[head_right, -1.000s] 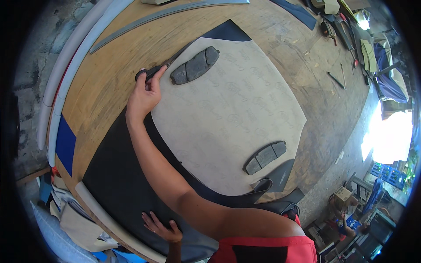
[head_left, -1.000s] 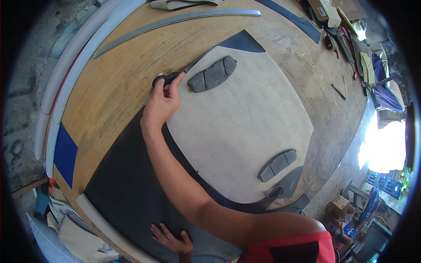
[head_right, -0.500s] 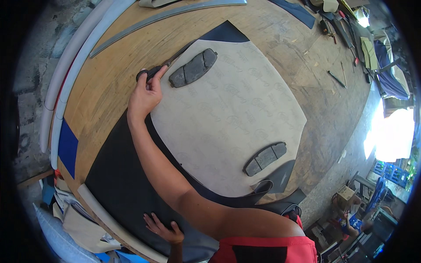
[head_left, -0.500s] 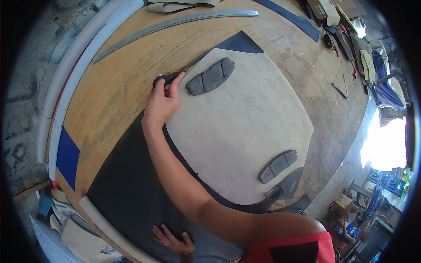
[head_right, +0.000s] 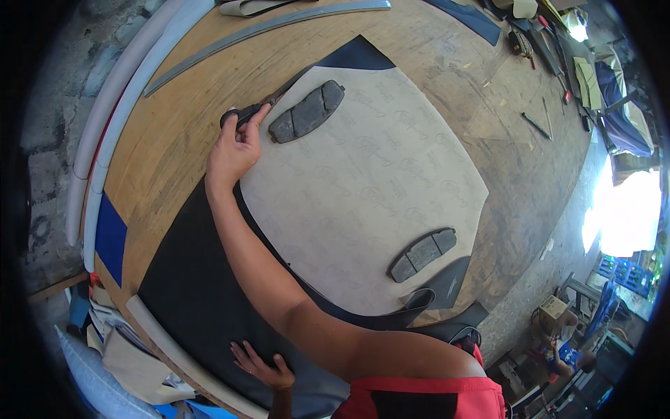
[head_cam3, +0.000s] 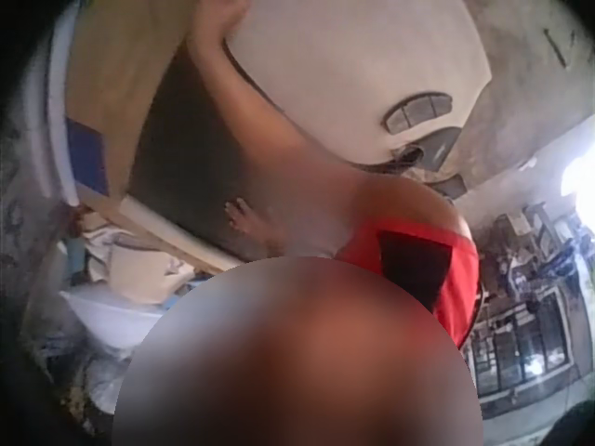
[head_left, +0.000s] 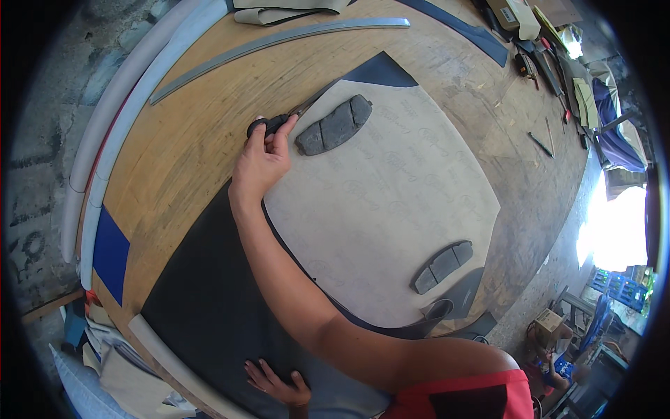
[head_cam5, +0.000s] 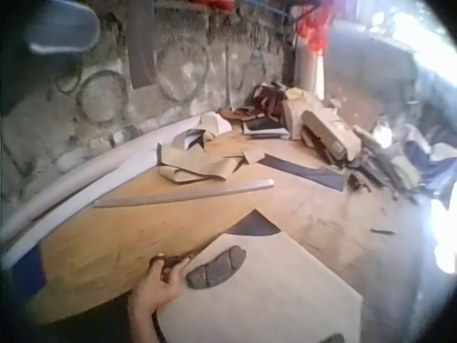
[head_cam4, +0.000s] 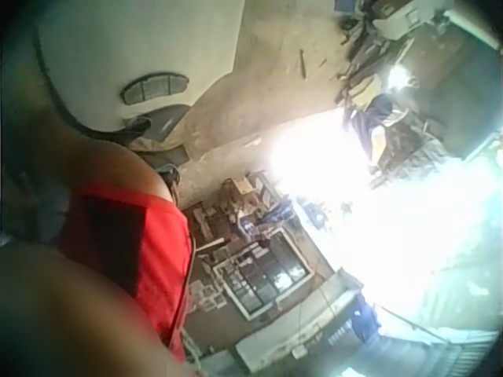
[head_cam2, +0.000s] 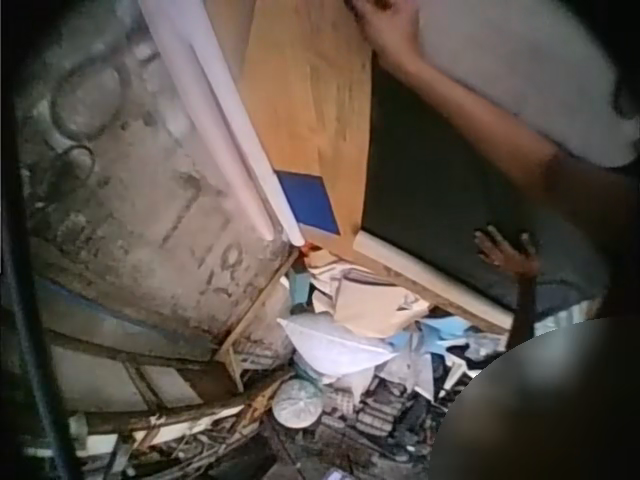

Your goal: Tracing and cutting upholstery material using paper templates and scissors.

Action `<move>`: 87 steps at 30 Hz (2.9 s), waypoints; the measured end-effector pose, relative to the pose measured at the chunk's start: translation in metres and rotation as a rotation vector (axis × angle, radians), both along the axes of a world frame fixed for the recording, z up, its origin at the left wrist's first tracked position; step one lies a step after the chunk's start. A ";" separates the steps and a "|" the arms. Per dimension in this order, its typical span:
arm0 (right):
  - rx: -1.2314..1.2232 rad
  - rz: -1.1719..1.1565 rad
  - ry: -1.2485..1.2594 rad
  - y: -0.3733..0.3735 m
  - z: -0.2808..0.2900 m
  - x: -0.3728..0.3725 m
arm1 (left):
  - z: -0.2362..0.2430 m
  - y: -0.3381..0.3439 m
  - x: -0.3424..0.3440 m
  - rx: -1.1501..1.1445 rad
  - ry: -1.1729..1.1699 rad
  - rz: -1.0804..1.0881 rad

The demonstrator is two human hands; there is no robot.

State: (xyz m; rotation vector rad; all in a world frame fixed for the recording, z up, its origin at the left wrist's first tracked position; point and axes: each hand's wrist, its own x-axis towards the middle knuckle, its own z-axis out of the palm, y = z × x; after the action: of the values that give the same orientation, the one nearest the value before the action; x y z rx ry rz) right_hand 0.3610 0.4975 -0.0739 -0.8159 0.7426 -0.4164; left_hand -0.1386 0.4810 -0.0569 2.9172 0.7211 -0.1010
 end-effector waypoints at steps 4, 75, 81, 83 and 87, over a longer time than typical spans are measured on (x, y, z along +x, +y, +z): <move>-0.026 0.022 0.009 0.001 0.001 0.000 | 0.001 0.001 0.000 -0.004 0.004 0.011; 0.005 2.366 0.198 -0.532 0.007 0.297 | 0.011 -0.149 0.703 -0.483 0.087 -0.265; -0.061 2.275 0.193 -0.522 0.016 0.261 | 0.015 -0.149 0.706 -0.467 0.149 -0.250; -0.114 2.201 0.168 -0.516 0.021 0.245 | 0.014 -0.147 0.708 -0.465 0.169 -0.259; 0.036 2.146 0.192 -0.519 0.008 0.231 | 0.011 -0.148 0.714 -0.456 0.210 -0.254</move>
State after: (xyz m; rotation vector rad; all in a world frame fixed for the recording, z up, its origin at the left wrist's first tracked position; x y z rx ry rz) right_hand 0.5923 -0.0213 -0.0661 -1.1687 -0.2452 1.5932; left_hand 0.5756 0.3327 -0.0460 2.5585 0.2933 -0.5296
